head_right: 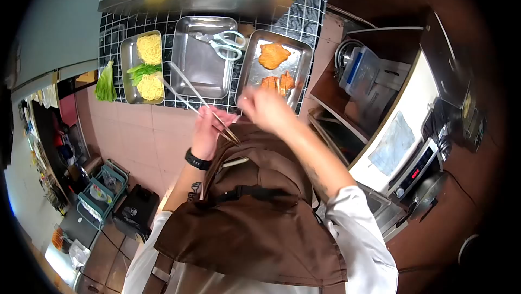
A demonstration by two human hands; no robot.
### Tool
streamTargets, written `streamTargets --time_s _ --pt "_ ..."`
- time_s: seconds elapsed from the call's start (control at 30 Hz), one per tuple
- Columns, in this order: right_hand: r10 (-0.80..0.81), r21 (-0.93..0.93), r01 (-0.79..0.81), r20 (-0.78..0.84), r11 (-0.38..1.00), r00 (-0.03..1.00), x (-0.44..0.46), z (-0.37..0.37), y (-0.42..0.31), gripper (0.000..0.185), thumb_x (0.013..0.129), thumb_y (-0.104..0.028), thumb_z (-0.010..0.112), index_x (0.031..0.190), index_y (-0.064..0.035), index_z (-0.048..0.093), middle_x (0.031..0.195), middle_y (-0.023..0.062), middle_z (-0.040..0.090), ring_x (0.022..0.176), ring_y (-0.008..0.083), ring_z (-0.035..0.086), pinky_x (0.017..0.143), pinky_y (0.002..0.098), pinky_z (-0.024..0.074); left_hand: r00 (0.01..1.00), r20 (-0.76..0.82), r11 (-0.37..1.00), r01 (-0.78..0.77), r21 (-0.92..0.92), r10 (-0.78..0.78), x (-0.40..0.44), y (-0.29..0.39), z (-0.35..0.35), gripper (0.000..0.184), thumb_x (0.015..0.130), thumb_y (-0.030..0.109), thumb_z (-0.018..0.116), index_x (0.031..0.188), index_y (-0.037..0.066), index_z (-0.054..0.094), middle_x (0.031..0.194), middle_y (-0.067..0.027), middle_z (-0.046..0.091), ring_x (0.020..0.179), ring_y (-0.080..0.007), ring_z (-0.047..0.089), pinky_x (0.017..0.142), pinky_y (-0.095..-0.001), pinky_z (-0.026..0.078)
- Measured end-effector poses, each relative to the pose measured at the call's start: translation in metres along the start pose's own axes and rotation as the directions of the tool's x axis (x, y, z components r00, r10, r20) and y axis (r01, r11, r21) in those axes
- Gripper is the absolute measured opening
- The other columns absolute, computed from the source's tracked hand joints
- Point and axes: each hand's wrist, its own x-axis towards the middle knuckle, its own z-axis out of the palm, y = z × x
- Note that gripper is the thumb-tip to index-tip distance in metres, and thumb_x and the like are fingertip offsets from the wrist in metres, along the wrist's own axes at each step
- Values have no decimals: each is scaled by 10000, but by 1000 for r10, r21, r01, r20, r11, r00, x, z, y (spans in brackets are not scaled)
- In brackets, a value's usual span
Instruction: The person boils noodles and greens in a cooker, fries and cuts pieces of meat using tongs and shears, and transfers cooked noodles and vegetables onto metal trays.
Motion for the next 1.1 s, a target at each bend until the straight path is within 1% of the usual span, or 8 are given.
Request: streamTargets --time_s 0.1,0.27,0.47,0.57,0.7,0.77,0.9,1.1 --pt "-428 -468 233 -369 853 825 93 0 20 133 872 -134 612 938 -18 608 941 144 674 966 328 629 860 426 490 991 -130 998 22 53 -15 -6 15 -26 362 1088 395 340 1151 56 449 759 -15 472 579 -111 503 569 -293 538" --pt "-387 -635 221 -134 741 912 170 29 28 204 834 -43 553 1029 11 579 940 159 676 955 337 622 868 425 490 992 -122 957 58 285 -23 -25 10 -44 327 1090 348 352 1172 63 490 708 19 431 538 -65 415 451 -241 389" --pt "50 -73 -73 -279 995 959 59 -31 44 425 849 -149 656 1251 -46 562 1018 197 702 948 349 676 818 426 533 991 -23 839 126 529 -134 -19 -7 -25 276 1045 296 499 1128 42 568 667 8 511 555 -61 460 500 -239 377" --pt "367 178 -334 -210 926 906 -9 -54 103 415 872 -150 692 1250 -5 602 883 79 698 769 135 652 723 304 525 991 36 750 74 657 -129 2 -33 -25 357 1014 374 551 1095 28 591 670 -33 584 590 -105 563 537 -289 438" --pt "443 228 -405 -155 886 883 -40 -49 143 394 854 -224 691 1185 -11 673 890 150 698 783 256 671 743 361 522 980 20 654 118 747 -199 28 -35 -1 395 998 415 563 1067 28 601 660 -59 611 551 -145 585 530 -303 457" --pt "425 309 -362 -167 880 890 -46 -44 143 348 875 -101 670 1201 23 661 780 12 638 670 71 529 634 261 466 973 8 647 148 748 -231 37 -30 11 390 997 410 567 1051 25 599 662 -64 611 525 -148 573 517 -308 457" --pt "448 356 -382 -125 853 885 -45 -27 152 369 862 -187 691 1194 -25 684 840 97 687 711 172 641 680 326 514 956 2 708 215 672 -292 48 -38 19 339 1012 372 559 1055 36 549 635 -12 511 422 -91 462 371 -253 350" --pt "524 521 -453 13 724 852 -39 -24 158 337 907 -155 653 1207 -1 662 787 40 652 537 116 583 511 292 485 945 -24 709 261 655 -325 62 -37 41 314 1008 355 564 985 43 537 598 -14 515 393 -107 460 353 -268 357"
